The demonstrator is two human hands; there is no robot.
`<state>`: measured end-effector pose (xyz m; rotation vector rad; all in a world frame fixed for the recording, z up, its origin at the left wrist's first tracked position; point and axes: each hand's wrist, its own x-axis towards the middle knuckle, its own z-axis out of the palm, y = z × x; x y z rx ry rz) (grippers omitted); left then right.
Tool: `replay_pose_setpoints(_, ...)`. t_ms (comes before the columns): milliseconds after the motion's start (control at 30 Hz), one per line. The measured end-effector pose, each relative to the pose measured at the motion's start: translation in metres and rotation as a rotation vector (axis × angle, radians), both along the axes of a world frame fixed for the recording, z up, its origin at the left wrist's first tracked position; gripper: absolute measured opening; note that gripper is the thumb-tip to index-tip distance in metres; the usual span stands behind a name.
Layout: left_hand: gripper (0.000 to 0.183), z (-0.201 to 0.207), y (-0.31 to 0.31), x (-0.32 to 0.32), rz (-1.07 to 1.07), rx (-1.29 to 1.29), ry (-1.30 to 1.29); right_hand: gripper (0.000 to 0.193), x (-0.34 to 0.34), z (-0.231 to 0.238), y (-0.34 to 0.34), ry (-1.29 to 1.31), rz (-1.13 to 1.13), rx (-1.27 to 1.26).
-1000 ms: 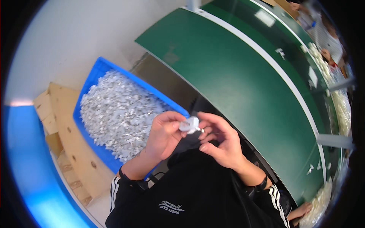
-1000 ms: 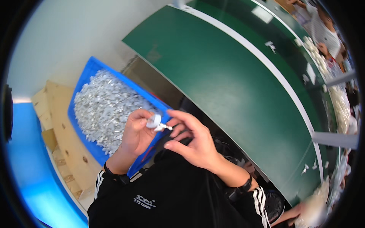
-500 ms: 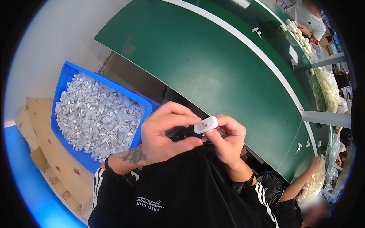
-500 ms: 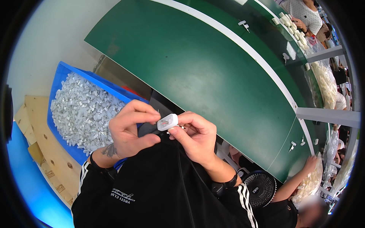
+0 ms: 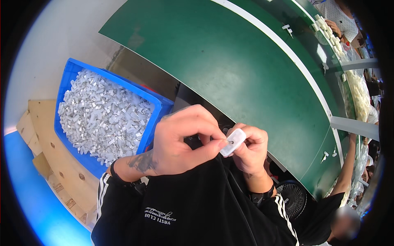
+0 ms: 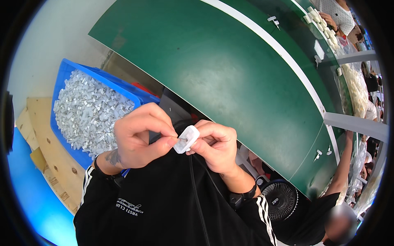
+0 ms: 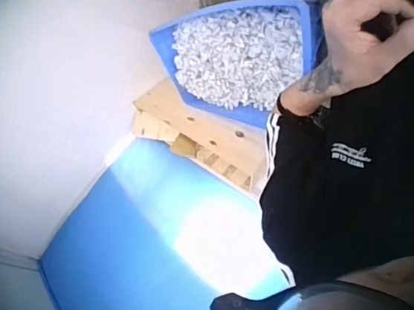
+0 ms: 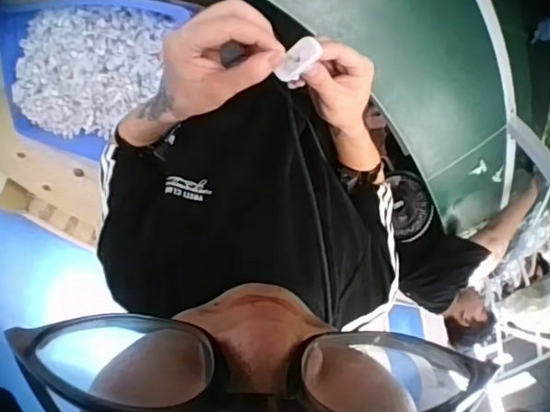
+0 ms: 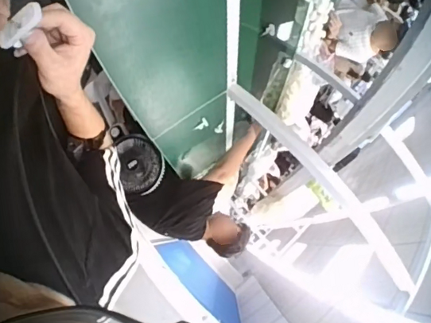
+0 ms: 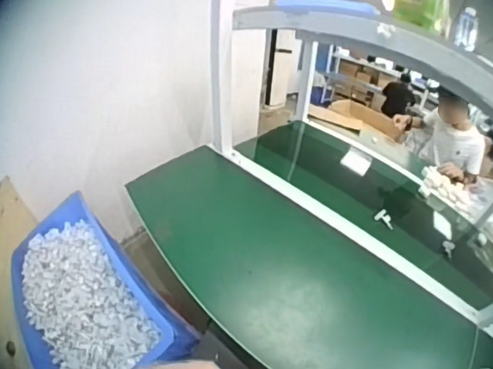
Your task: Repeatedly picking small white components from a bin and assembling them with a cable/wire.
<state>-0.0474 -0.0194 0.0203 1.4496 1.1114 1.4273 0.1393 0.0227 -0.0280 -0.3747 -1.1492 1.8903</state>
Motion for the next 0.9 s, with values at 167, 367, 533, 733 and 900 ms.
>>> replay_pose_setpoints(167,0.020,0.002,-0.007,0.005,0.075,0.251,0.411,0.013,-0.002,0.001,-0.009,0.108,0.024,-0.277)
replay_pose_setpoints(367,0.041,0.007,0.009,0.004,0.042,0.453,0.429,0.016,0.001,0.007,-0.008,0.177,0.139,-0.461)
replay_pose_setpoints(533,0.041,-0.004,0.023,-0.007,-0.209,0.364,0.456,0.026,0.010,0.006,-0.005,0.066,0.247,-0.610)
replay_pose_setpoints(733,0.041,-0.001,0.016,0.000,-0.003,0.285,0.398,0.021,0.005,0.009,-0.014,-0.161,-0.175,-0.009)
replay_pose_setpoints(900,0.044,0.002,0.009,0.008,-0.029,0.236,0.347,0.011,0.014,0.000,-0.017,-0.193,-0.218,0.067)
